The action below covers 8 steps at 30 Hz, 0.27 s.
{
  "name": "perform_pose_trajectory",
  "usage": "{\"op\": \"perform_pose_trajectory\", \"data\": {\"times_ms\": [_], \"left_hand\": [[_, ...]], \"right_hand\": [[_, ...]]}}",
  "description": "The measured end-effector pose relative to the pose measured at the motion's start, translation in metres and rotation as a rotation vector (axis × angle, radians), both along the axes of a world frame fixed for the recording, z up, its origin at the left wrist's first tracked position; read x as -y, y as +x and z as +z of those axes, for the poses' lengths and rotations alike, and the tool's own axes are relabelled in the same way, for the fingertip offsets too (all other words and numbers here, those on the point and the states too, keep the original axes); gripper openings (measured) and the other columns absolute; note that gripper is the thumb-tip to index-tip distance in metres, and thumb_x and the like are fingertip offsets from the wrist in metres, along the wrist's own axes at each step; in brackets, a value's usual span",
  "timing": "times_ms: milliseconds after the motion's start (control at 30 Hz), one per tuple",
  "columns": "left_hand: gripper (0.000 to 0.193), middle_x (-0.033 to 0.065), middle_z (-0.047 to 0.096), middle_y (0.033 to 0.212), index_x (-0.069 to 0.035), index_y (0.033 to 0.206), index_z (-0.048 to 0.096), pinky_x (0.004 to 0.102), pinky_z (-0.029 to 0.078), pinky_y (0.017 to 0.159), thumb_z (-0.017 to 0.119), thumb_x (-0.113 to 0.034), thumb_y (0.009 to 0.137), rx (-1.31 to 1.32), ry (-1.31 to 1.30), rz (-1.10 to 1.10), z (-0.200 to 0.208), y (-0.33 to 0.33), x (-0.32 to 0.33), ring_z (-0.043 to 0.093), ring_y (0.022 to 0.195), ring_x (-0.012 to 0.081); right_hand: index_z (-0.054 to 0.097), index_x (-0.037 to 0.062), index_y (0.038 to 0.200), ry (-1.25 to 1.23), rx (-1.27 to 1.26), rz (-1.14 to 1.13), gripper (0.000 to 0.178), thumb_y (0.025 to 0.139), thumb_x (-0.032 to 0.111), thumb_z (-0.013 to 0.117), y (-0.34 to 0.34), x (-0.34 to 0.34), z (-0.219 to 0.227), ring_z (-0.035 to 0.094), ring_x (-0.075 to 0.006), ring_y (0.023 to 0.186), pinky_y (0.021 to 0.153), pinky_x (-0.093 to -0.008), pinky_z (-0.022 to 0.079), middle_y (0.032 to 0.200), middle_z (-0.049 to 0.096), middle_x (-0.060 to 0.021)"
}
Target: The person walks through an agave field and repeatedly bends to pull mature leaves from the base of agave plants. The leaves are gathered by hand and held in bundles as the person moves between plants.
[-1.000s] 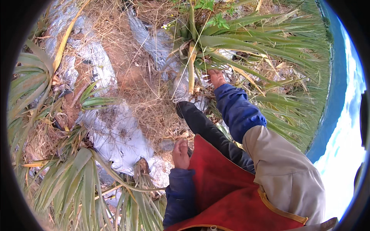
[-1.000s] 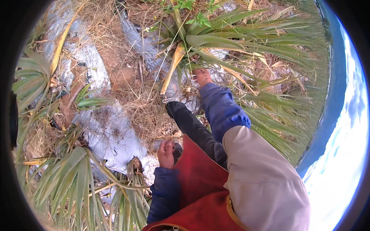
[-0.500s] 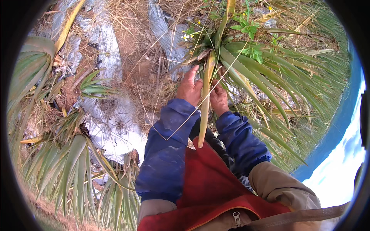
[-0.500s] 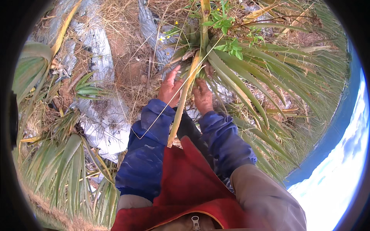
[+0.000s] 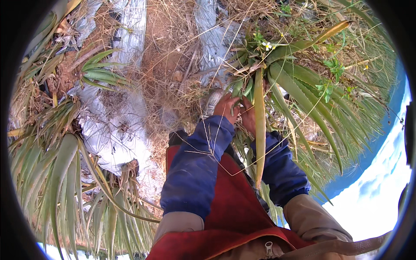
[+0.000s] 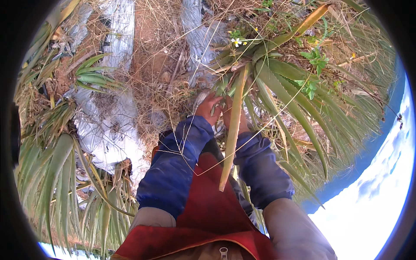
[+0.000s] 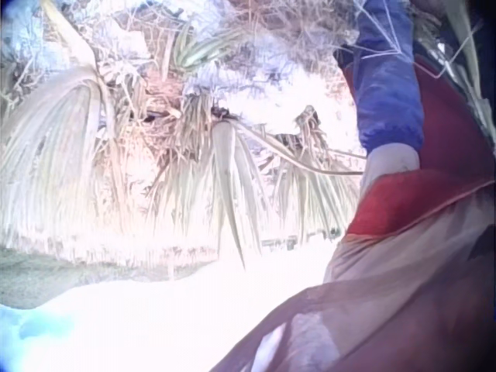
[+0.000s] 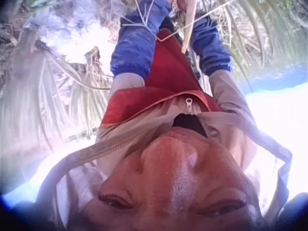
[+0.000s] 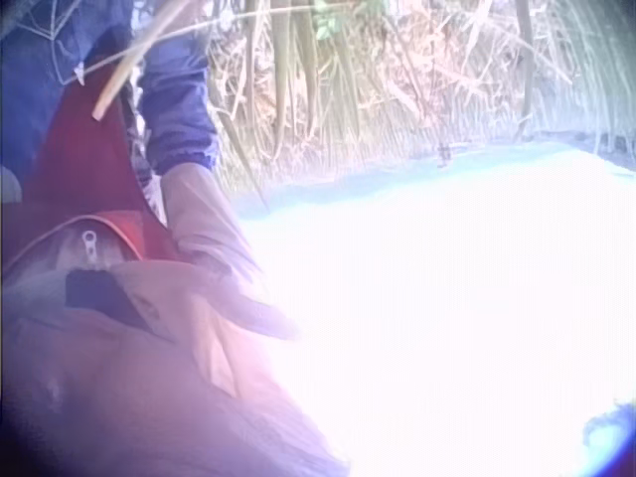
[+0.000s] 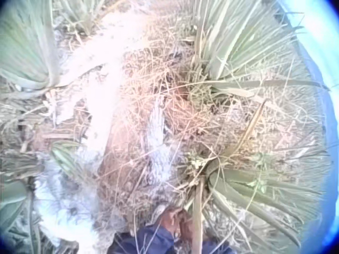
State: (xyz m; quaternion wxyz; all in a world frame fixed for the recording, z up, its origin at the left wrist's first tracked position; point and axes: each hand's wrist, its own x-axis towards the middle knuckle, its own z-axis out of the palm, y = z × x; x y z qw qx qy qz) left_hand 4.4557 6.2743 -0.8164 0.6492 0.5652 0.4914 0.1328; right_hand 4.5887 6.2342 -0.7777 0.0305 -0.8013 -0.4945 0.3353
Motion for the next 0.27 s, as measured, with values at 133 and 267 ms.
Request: {"op": "perform_pose_trajectory", "data": {"times_ms": [133, 267], "left_hand": [[0.046, 0.0246, 0.052, 0.135, -0.009, 0.125, 0.062, 0.0405, 0.047, 0.101, 0.064, -0.004, 0.079, 0.245, -0.365, 0.251, -0.005, 0.007, 0.028, 0.054, 0.122, 0.0378], [0.073, 0.0173, 0.046, 0.144, -0.014, 0.144, 0.044, 0.0369, 0.045, 0.104, 0.071, -0.008, 0.076, -0.044, -0.141, -0.046, -0.016, -0.003, 0.032, 0.052, 0.127, 0.0315]], "right_hand": [[0.059, 0.0006, 0.117, -0.369, -0.215, -0.285, 0.029, 0.092, 0.016, 0.056, 0.035, -0.012, -0.011, 0.062, -0.0240, 0.103, 0.086, -0.0385, 0.049, 0.113, 0.065, -0.0121], [0.060, 0.0103, 0.121, -0.203, 0.546, 0.516, 0.042, 0.089, 0.037, 0.064, -0.034, -0.075, 0.029, 0.054, -0.0257, 0.119, 0.102, -0.0479, 0.037, 0.119, 0.063, -0.0141]]}}
